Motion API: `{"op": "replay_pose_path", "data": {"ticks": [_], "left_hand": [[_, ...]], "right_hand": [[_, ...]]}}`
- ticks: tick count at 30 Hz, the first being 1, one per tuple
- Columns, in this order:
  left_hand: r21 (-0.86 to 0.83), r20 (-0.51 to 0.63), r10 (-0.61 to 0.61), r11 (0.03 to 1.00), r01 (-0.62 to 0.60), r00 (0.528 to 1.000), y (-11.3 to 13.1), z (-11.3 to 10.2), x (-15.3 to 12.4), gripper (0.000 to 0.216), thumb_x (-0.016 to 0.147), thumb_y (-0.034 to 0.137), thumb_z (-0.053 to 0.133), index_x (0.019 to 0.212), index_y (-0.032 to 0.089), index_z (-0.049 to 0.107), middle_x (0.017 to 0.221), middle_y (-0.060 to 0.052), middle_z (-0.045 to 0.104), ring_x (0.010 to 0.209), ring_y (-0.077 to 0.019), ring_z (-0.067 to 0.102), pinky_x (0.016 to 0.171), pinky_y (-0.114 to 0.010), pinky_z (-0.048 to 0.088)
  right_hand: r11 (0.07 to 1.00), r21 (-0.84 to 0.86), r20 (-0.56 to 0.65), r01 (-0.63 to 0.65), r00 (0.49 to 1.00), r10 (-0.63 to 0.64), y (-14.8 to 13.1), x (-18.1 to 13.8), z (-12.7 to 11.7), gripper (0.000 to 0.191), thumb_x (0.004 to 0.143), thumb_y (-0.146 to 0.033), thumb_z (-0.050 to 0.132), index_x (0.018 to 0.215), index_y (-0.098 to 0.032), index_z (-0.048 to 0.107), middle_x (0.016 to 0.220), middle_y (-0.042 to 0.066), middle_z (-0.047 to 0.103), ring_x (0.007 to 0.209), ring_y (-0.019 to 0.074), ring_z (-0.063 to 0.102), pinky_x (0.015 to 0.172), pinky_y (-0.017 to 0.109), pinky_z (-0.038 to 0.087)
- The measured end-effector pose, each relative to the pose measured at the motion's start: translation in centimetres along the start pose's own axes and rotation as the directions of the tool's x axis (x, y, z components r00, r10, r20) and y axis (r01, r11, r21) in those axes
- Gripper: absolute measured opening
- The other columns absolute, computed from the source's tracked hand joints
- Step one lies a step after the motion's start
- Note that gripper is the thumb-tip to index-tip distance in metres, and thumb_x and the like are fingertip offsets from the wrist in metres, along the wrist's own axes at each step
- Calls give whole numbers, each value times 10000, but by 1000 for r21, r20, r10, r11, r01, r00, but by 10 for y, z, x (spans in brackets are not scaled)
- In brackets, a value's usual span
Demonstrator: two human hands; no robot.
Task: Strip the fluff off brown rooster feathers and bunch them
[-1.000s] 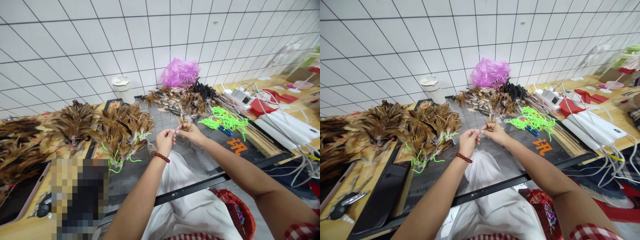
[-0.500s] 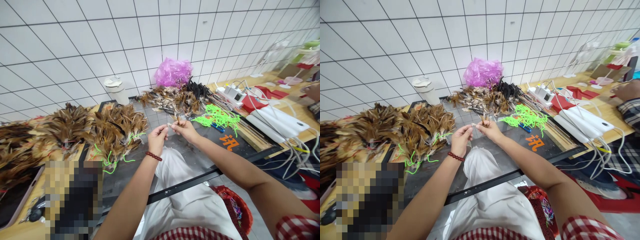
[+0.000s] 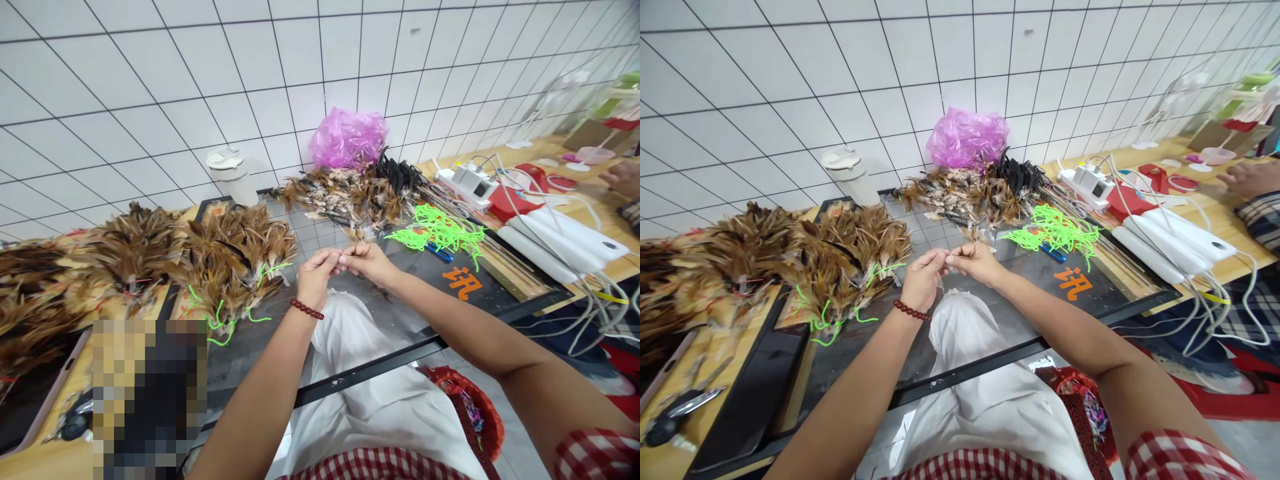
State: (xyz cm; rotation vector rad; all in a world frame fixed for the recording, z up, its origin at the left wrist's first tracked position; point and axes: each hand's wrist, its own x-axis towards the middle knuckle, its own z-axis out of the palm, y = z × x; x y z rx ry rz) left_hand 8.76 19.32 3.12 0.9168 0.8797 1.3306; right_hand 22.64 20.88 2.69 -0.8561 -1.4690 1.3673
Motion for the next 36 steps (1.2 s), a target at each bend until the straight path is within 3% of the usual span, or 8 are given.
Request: {"op": "replay_pose_path", "data": {"ticks": [5,11,16,19,22,25,30,36], "left_hand": [[-127,-28,-62,990,58,998,3,-2,2,205,620,312,780,694,150,678,787,-32,687,724,-109,608,693,-236,481],[-222,-26,-156,964,147,987,6,-10,4,245,664,338,762,710,151,609,786,-38,687,873,-156,654,781,-281,493],[-357,-86,-186,923,144,979,6,-16,8,249,655,307,777,736,150,602,748,-15,682,860,-150,668,791,-284,495],[-415,-137,-186,903,114,973,5,-16,10,266,620,298,801,727,139,616,687,-6,664,798,-150,667,762,-285,502],[-375,-112,-184,918,130,977,5,-11,8,262,600,290,812,687,120,632,605,1,623,716,-146,652,759,-307,510],[-263,-32,-183,950,168,983,4,-8,6,238,607,284,804,631,109,644,565,-4,601,658,-135,634,732,-291,505],[-93,72,-210,972,216,975,3,-8,3,218,602,280,797,578,110,663,576,-34,636,626,-134,625,674,-259,481],[-14,152,-240,969,245,959,3,-10,2,215,585,288,803,559,116,677,550,-44,644,596,-130,614,656,-255,470]], "right_hand": [[999,-34,-8,-34,999,34,4,0,3,345,696,-499,699,695,-158,644,580,-17,590,450,63,411,457,216,306],[997,-72,32,-38,999,40,1,0,1,362,695,-500,693,615,-157,609,517,-28,529,436,63,388,450,220,289],[996,-72,1,-55,998,56,-1,0,-9,313,693,-447,709,642,-148,630,525,-28,535,452,61,389,451,208,285],[998,-41,-91,-38,995,34,0,0,-17,296,711,-428,699,647,-147,629,542,-27,548,462,60,398,460,203,294],[1000,-2,-201,-21,979,20,1,1,-23,282,741,-417,680,659,-154,622,550,-34,545,458,57,389,463,202,300],[999,-47,-211,15,977,-24,1,1,-24,227,756,-392,681,748,-165,666,598,-29,556,507,68,431,500,205,343],[974,-215,-72,79,993,-97,-6,-3,-17,248,826,-379,618,961,-190,705,806,23,627,689,108,554,643,245,447],[972,-194,82,136,989,-122,-4,-4,-15,245,845,-346,610,1017,-192,693,844,31,633,785,123,594,725,264,480]]}}
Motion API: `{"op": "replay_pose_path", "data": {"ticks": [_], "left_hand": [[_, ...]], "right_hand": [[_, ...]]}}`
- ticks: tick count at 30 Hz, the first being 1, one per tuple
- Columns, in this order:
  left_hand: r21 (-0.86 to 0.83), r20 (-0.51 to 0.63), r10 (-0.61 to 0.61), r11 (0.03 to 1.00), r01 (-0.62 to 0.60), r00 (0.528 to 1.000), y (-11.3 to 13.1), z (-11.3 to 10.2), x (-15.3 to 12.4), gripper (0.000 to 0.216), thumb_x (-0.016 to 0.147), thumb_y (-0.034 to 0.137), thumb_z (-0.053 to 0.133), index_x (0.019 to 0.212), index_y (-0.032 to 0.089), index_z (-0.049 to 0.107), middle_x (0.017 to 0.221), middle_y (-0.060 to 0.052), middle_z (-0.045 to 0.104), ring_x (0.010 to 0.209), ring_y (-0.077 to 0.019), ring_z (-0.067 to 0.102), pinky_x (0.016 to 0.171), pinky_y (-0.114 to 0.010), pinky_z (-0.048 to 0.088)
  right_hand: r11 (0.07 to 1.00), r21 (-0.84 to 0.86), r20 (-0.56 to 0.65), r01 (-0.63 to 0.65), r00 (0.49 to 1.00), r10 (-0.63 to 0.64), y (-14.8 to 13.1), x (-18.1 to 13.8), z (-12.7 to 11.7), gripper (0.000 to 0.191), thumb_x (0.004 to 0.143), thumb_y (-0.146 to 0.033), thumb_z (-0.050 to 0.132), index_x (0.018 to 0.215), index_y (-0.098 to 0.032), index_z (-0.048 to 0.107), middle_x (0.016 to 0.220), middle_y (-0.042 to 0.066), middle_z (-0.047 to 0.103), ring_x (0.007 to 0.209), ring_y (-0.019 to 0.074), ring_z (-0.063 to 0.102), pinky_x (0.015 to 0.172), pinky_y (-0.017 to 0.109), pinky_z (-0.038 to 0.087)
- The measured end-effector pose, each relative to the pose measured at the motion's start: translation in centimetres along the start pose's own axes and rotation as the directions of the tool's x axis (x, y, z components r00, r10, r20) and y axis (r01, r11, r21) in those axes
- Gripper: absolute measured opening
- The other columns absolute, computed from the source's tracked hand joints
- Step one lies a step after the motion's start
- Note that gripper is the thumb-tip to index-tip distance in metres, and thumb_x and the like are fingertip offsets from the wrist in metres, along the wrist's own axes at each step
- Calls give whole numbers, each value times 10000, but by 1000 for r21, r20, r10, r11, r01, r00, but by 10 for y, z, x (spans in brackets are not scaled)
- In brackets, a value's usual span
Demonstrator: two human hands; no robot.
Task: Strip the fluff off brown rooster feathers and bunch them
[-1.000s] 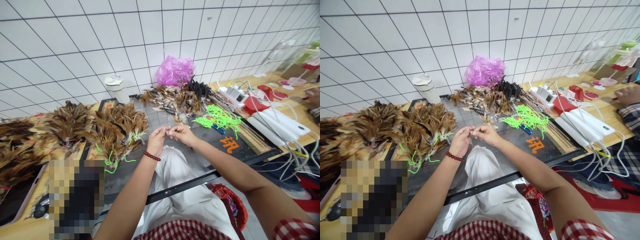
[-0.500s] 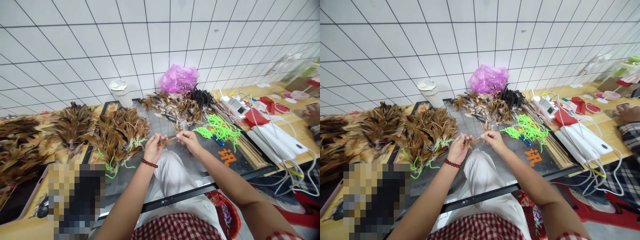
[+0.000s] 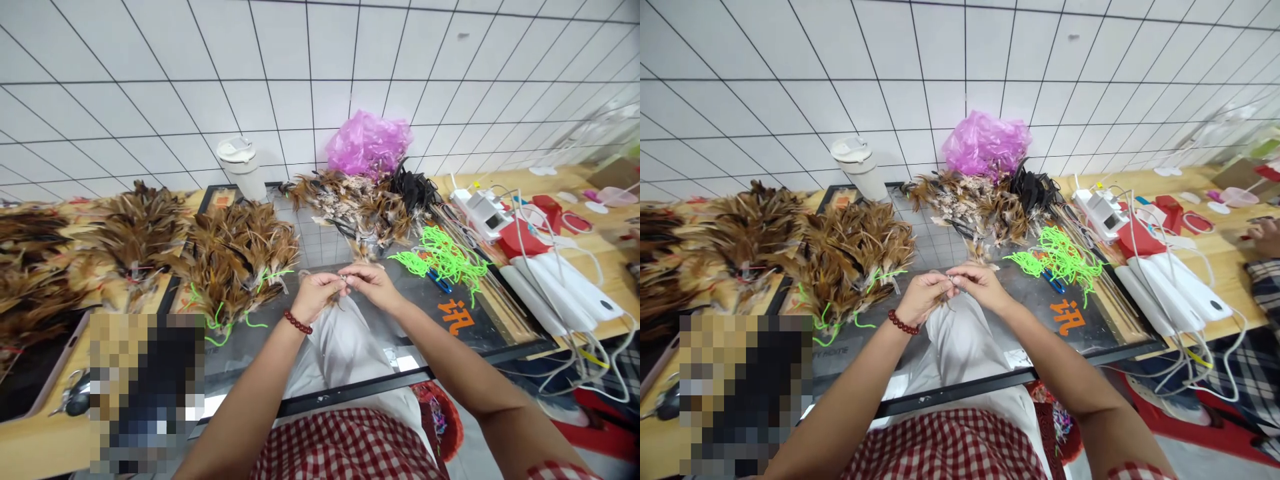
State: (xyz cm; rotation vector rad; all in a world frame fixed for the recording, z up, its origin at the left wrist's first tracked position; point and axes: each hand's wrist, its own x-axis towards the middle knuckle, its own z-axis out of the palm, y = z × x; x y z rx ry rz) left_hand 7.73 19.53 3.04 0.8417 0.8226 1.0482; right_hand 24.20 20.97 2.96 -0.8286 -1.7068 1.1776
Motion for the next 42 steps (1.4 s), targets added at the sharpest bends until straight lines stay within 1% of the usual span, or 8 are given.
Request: {"op": "replay_pose_path", "data": {"ticks": [17,23,27,30,33,35,37,42], "left_hand": [[155,-17,-10,988,13,1000,3,2,-2,241,610,359,777,622,127,715,589,-53,669,595,-121,586,657,-258,452],[183,13,-8,983,6,1000,1,2,-2,237,656,349,753,641,116,711,611,-50,657,597,-110,564,642,-251,444],[-115,-109,87,988,-99,990,8,0,-4,203,675,292,744,588,133,651,567,3,580,660,-116,600,712,-256,471],[-280,-184,124,944,-173,975,22,-4,-7,174,703,251,725,613,140,626,599,24,555,715,-108,612,770,-254,484],[-244,-277,228,923,-298,933,38,-6,-10,221,651,280,774,622,144,602,571,29,531,692,-114,613,759,-269,512],[-212,-295,275,915,-343,915,47,-4,-13,239,655,297,775,629,142,594,575,30,521,695,-109,612,753,-259,519],[-198,-290,293,913,-357,911,54,-1,-16,238,676,302,762,633,142,591,584,30,514,696,-103,607,752,-258,522],[-177,-277,337,902,-392,900,67,0,-34,227,677,307,762,651,145,604,592,28,510,722,-114,608,770,-274,525]], "right_hand": [[999,32,5,-9,1000,9,1,-3,3,190,883,-354,549,809,-181,580,692,-13,567,582,95,519,590,239,430],[976,-215,-46,44,997,-55,-1,0,0,228,894,-363,513,760,-185,561,673,-2,569,652,126,531,676,279,455],[860,-511,-191,-2,975,-111,-19,-13,11,277,905,-323,469,1076,-148,597,1051,122,616,956,212,579,875,390,474],[703,-710,24,50,999,-46,-38,-48,45,503,911,-341,432,1345,-86,441,1370,196,461,1278,290,410,1070,460,346],[658,-696,390,287,921,12,-47,-83,83,715,892,-527,402,1465,-128,251,1514,137,272,1414,263,212,1149,449,239],[635,-705,464,315,882,78,-44,-91,88,732,901,-593,306,1492,-184,164,1541,74,188,1437,212,138,1182,442,157],[592,-761,417,264,899,135,-35,-88,69,788,873,-660,292,1491,-186,168,1539,72,168,1434,224,151,1181,458,138],[395,-916,162,75,968,193,-12,-79,-32,805,883,-637,322,1471,-97,221,1524,158,186,1423,285,177,1150,509,157]]}}
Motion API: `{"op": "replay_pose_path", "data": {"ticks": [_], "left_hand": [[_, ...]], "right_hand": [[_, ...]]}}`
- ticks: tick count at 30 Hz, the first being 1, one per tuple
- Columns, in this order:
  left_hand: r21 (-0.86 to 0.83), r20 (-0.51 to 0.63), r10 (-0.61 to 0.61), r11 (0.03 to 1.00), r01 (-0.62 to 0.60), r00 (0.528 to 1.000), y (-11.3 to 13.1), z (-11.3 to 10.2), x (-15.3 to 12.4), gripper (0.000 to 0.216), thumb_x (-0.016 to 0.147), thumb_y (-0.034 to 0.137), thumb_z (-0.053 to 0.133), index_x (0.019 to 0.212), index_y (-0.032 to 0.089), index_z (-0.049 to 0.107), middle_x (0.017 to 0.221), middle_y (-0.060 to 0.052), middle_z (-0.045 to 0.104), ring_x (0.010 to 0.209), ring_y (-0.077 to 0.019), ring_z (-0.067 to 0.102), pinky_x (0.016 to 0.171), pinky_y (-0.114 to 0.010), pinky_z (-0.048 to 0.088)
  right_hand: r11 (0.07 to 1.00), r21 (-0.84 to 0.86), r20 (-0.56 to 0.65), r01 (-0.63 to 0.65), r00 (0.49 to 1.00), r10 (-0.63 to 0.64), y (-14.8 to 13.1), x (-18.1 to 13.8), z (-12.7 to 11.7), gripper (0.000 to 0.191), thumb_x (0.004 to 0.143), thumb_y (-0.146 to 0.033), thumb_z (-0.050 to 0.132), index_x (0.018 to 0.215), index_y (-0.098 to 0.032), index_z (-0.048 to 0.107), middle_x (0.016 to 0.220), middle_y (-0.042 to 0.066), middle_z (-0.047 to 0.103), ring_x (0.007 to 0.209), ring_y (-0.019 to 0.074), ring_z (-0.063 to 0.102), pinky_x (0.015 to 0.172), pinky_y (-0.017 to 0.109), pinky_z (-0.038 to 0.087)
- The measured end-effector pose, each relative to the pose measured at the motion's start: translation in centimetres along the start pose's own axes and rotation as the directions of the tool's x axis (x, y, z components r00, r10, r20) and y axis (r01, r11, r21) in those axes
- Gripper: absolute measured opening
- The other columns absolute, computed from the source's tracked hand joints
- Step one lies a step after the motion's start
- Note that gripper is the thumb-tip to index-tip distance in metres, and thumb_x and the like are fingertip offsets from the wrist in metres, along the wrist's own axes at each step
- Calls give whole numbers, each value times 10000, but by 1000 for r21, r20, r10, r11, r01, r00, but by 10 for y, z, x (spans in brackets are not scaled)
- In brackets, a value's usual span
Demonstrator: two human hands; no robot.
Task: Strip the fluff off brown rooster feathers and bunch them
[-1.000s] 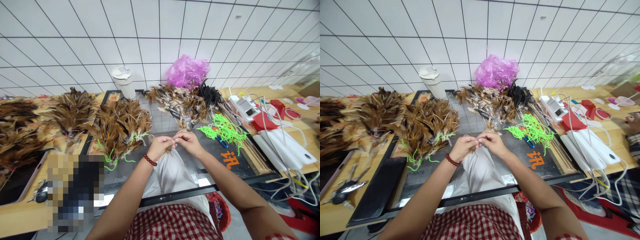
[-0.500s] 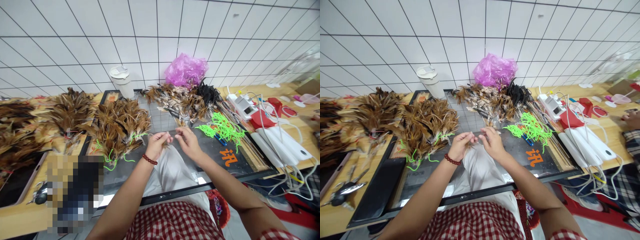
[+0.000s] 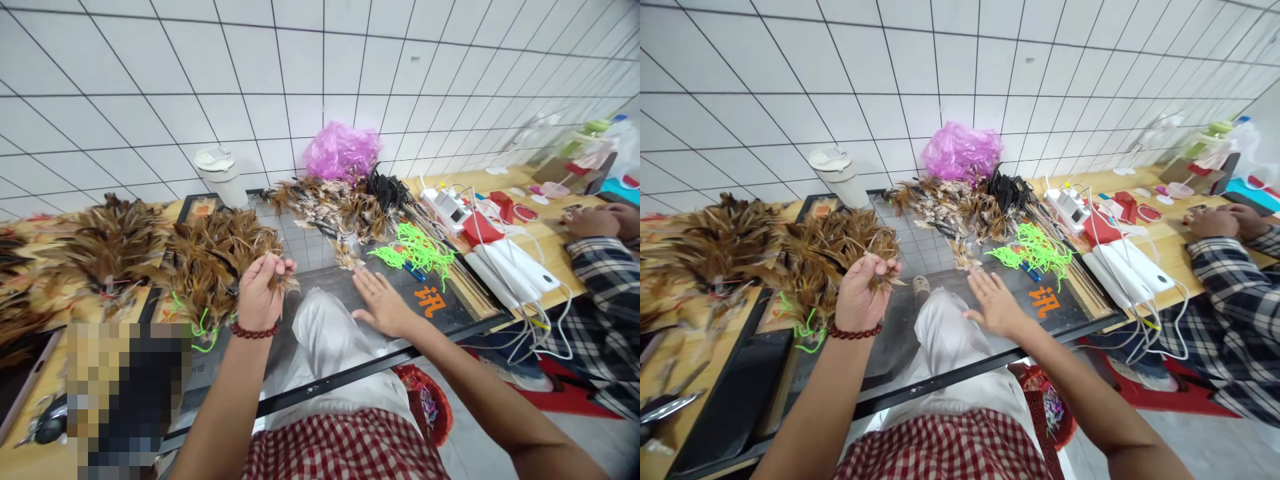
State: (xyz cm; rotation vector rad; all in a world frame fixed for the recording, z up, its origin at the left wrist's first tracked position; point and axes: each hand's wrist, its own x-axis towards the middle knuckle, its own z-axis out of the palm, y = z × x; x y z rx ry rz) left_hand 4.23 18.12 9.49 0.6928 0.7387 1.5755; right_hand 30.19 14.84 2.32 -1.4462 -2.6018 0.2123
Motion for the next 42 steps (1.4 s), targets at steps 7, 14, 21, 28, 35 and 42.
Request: {"op": "replay_pose_path", "data": {"ticks": [7,14,21,28,35,42], "left_hand": [[20,-48,49,999,-48,998,21,-19,-11,214,679,301,762,709,144,619,597,30,511,742,-120,605,781,-282,529],[51,-98,64,997,-59,993,30,-31,-17,199,696,301,747,698,155,612,601,30,507,732,-108,594,768,-260,538],[89,-215,97,993,-80,972,45,-67,-41,217,641,302,786,713,161,638,596,30,521,738,-115,603,787,-269,550],[122,-228,189,979,-165,955,55,-56,-56,176,683,303,755,713,167,648,595,30,529,736,-117,607,785,-277,555],[182,-278,158,977,-109,948,47,-65,-73,179,687,306,751,712,163,646,604,33,539,717,-118,606,775,-289,547],[131,-143,-34,990,53,989,31,-37,-54,213,706,287,735,634,130,610,617,8,542,728,-120,610,758,-257,526]], "right_hand": [[993,-33,-69,-116,991,114,-46,-17,0,896,848,-659,378,1451,-11,242,1519,214,151,1427,324,123,1165,494,140],[990,87,24,110,993,-113,-67,-21,12,861,835,-694,358,1494,-180,153,1518,124,225,1421,269,193,1161,502,166],[960,-23,-120,-279,954,274,-5,-44,-9,813,840,-639,420,1485,-187,216,1511,138,250,1393,323,256,1145,507,217],[883,247,118,400,892,-437,-158,27,13,822,855,-688,280,1487,-174,173,1533,53,90,1442,166,56,1192,366,70],[996,89,64,-28,998,23,-81,93,17,892,862,-659,345,1433,20,257,1518,216,110,1428,326,98,1157,506,95],[987,-90,-57,-136,990,132,-7,15,13,839,876,-649,314,1433,-22,289,1515,205,198,1417,304,188,1139,490,200]]}}
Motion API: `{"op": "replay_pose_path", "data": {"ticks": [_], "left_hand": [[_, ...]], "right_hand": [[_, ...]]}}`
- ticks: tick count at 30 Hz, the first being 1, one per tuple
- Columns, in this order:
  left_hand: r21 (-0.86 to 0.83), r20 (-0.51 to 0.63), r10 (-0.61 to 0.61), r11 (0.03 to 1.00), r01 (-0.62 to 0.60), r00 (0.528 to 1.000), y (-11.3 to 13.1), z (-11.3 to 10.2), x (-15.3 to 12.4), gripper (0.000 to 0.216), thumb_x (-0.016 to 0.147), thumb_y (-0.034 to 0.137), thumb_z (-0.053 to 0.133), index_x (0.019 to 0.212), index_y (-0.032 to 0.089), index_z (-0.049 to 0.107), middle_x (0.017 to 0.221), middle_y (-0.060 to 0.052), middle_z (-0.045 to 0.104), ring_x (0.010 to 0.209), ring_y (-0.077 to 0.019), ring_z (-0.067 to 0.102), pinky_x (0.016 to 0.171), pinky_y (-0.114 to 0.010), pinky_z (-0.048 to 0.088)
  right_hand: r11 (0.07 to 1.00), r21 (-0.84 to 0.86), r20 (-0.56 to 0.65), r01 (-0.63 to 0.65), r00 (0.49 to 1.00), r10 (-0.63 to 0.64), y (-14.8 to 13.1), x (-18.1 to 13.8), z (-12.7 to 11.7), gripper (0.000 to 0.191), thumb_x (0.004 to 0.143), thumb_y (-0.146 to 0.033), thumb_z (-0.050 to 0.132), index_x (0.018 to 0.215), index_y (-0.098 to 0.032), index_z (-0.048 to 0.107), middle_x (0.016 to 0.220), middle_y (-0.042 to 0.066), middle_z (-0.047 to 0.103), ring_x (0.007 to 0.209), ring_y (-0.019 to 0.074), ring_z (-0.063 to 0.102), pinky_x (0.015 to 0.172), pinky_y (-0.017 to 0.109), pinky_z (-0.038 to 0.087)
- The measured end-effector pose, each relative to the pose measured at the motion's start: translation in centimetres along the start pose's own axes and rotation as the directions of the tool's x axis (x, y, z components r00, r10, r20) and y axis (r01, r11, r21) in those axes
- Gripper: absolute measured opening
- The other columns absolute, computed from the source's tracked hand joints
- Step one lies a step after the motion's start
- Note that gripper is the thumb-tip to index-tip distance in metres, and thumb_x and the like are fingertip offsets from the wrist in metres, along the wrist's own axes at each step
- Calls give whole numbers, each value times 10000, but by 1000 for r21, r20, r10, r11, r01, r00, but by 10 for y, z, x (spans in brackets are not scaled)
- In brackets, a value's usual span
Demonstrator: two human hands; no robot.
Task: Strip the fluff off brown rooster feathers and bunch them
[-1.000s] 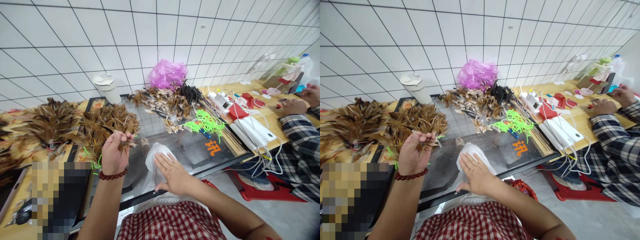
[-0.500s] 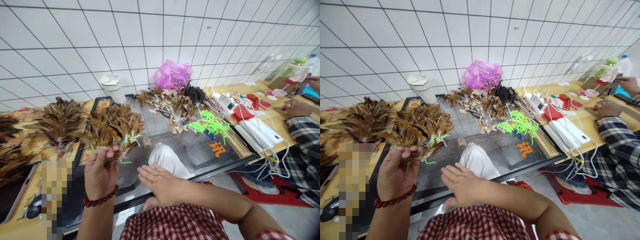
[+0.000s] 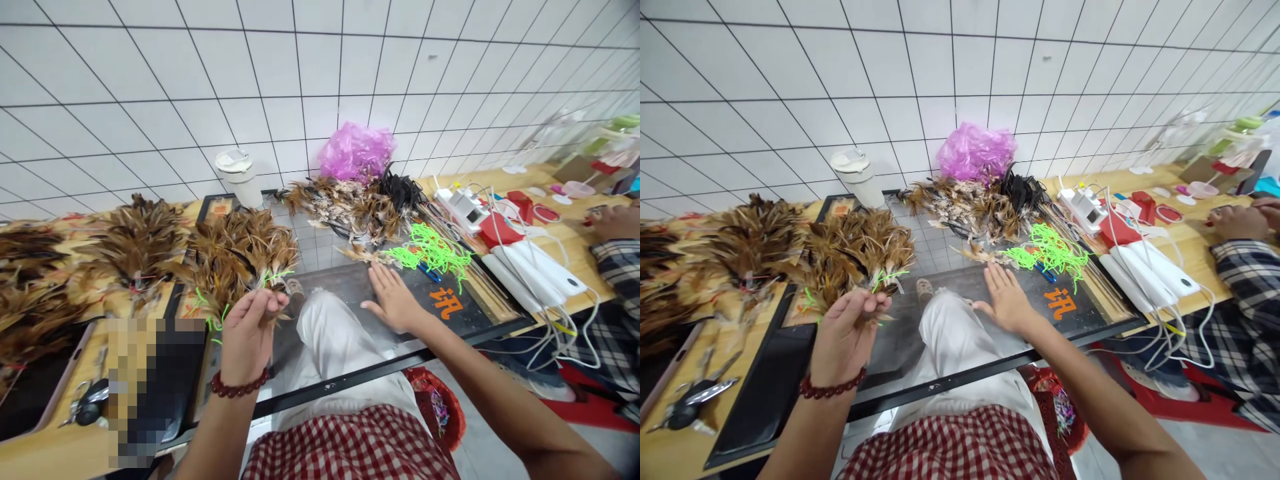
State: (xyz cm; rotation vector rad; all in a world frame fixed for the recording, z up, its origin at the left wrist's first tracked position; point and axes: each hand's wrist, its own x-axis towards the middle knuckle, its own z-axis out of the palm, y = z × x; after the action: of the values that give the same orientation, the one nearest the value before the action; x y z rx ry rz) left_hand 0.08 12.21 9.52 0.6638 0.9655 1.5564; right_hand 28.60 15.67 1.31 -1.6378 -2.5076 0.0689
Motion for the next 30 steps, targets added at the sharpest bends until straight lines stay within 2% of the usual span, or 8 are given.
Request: {"op": "replay_pose_path", "data": {"ticks": [3,6,8,11,15,19,22,30], "left_hand": [[-58,59,-119,991,123,991,-6,25,17,202,696,263,743,647,122,607,607,10,541,703,-112,606,744,-255,526],[-106,81,-250,960,258,965,-18,42,36,171,694,239,747,710,119,626,578,17,546,670,-107,608,714,-254,530],[-122,102,-284,948,295,953,-27,49,47,159,703,224,739,723,115,624,571,15,553,667,-111,617,689,-246,529],[-152,108,-309,934,322,945,-40,56,63,149,715,206,728,719,117,609,563,20,558,650,-110,623,676,-248,533],[-167,136,-318,926,338,938,-55,65,77,129,735,180,706,737,120,592,651,0,615,685,-123,642,653,-257,542],[-159,181,-324,922,353,929,-68,70,84,121,757,181,685,752,109,588,791,-48,674,702,-133,654,652,-272,551],[-149,208,-333,918,366,920,-76,67,85,141,754,200,692,736,112,583,715,-35,657,696,-153,661,642,-283,552],[-189,204,-342,906,379,917,-87,51,86,151,741,210,707,759,127,582,572,29,562,633,-124,630,636,-269,545]], "right_hand": [[998,-62,-4,-17,1000,17,24,-20,-11,804,873,-646,338,1412,-50,354,1500,189,266,1401,304,241,1125,496,226],[999,-20,-32,-37,999,36,42,-25,-35,609,878,-606,393,1252,-162,578,1390,126,482,1264,287,471,1068,466,332],[987,41,-138,-152,978,157,53,-24,-52,455,907,-523,407,1119,-214,665,1247,83,615,1067,243,615,938,397,448],[955,68,-283,-289,912,296,66,-13,-69,347,908,-395,443,1063,-203,688,953,70,717,840,215,660,787,347,474],[980,-31,-259,-195,949,181,70,11,-66,335,872,-262,495,1177,-209,623,973,70,700,899,220,612,822,353,404],[967,-201,-114,-160,984,139,63,32,-55,214,862,-252,515,949,-220,708,995,94,664,946,252,542,777,356,336],[955,-263,-68,-137,990,124,62,38,-53,217,869,-262,505,862,-194,711,932,107,650,916,248,521,763,355,305],[990,-144,-273,5,961,-45,73,34,-77,226,885,-181,450,923,-188,673,914,81,664,854,210,553,802,346,351]]}}
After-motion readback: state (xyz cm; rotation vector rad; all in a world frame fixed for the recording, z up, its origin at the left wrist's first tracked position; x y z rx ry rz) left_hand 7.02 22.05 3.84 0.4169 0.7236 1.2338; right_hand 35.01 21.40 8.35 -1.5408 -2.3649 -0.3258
